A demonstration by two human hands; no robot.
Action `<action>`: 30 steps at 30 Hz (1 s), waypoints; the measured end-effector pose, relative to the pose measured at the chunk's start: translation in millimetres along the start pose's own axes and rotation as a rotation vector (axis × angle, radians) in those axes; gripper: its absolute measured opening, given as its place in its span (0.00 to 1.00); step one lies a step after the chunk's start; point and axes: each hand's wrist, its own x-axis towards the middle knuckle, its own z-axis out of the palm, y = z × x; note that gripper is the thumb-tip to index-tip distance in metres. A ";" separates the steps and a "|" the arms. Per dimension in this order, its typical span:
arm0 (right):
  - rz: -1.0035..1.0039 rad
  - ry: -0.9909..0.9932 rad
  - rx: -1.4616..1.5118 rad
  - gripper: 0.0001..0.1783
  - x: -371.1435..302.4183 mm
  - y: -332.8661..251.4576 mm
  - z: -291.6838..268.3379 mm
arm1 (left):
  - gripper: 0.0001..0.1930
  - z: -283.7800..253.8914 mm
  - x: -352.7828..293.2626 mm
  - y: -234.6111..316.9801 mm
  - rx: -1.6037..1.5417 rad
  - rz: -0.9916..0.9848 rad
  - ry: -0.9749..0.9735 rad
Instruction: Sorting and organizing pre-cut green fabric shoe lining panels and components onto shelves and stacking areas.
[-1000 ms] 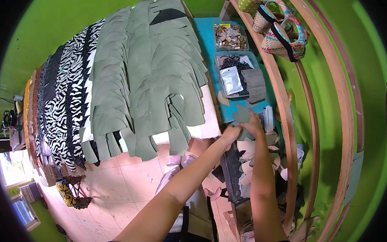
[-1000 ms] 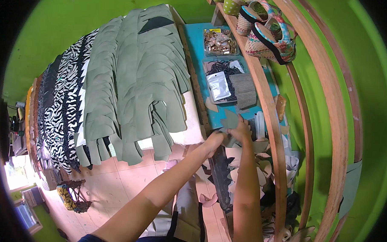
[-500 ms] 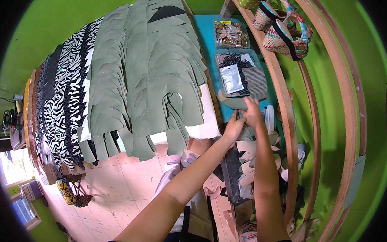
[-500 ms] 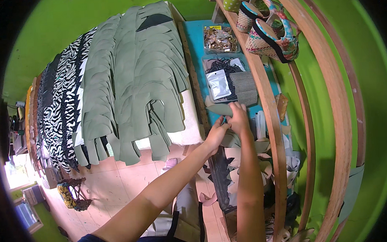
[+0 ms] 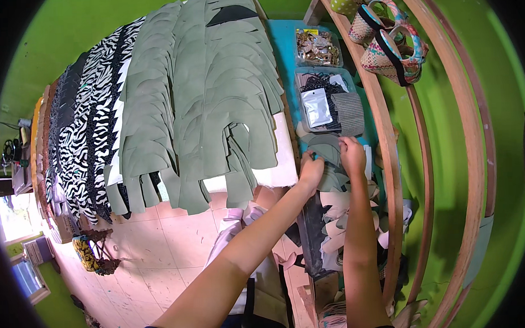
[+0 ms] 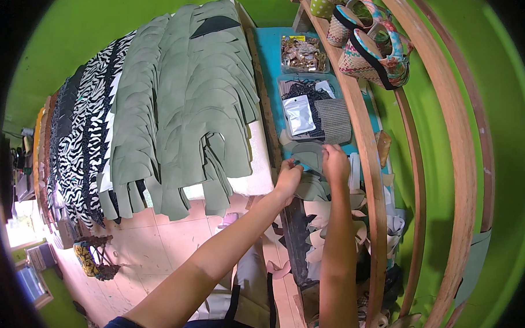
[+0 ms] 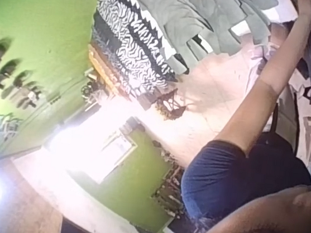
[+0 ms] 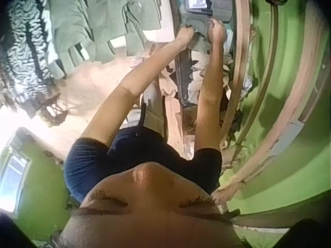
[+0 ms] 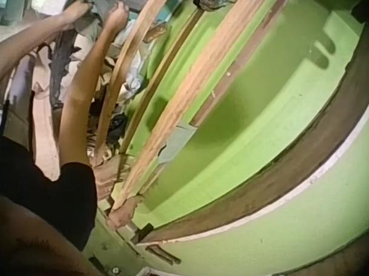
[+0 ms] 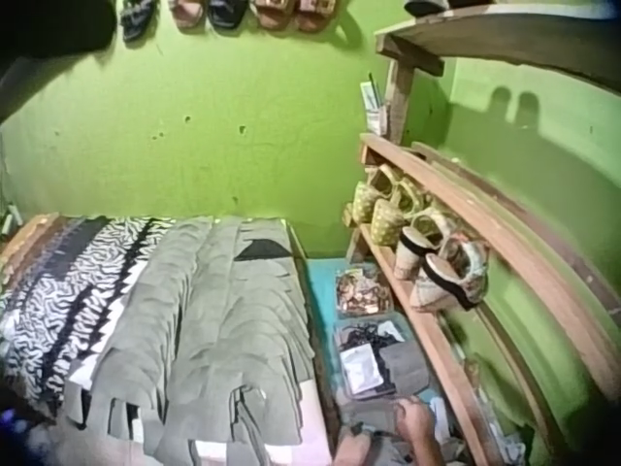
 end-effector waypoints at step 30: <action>0.394 -0.100 1.423 0.16 -23.9 -35.5 10.5 | 0.09 0.0 13.4 47.1 0.067 0.251 -0.328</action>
